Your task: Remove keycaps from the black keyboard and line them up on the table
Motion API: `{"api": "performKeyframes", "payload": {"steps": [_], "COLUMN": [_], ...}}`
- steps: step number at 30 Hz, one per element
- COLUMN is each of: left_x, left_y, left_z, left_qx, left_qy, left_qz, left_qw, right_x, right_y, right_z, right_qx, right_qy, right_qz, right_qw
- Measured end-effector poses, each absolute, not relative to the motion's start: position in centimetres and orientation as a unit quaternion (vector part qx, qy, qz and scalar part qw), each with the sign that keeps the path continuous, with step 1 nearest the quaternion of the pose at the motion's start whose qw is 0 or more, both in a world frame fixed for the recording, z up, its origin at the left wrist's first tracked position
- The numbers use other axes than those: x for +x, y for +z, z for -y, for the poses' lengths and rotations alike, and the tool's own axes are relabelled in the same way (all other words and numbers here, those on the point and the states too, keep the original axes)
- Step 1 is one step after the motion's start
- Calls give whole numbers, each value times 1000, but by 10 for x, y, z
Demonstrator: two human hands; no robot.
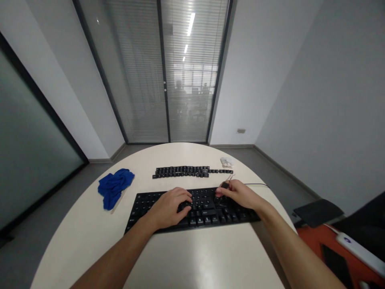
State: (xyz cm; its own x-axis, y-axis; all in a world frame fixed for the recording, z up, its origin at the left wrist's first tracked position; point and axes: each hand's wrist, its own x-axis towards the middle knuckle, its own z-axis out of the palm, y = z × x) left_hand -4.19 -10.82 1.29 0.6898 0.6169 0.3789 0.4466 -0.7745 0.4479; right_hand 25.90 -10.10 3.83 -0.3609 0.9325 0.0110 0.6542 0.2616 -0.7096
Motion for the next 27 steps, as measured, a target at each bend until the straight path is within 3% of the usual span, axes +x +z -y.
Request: {"api": "performKeyframes", "payload": {"steps": [12, 27], "left_x": [-43, -41], "left_y": [11, 10], "left_z": [109, 110], "left_qx": [898, 899], "left_qy": [267, 270], "left_qz": [-315, -332], "left_qw": [150, 91], "right_x": [207, 170], "right_y": [23, 8], "right_z": [108, 121], "right_qx": [-483, -441], "right_qy": [442, 426], "right_qz": [643, 659], "right_qw": [397, 435]}}
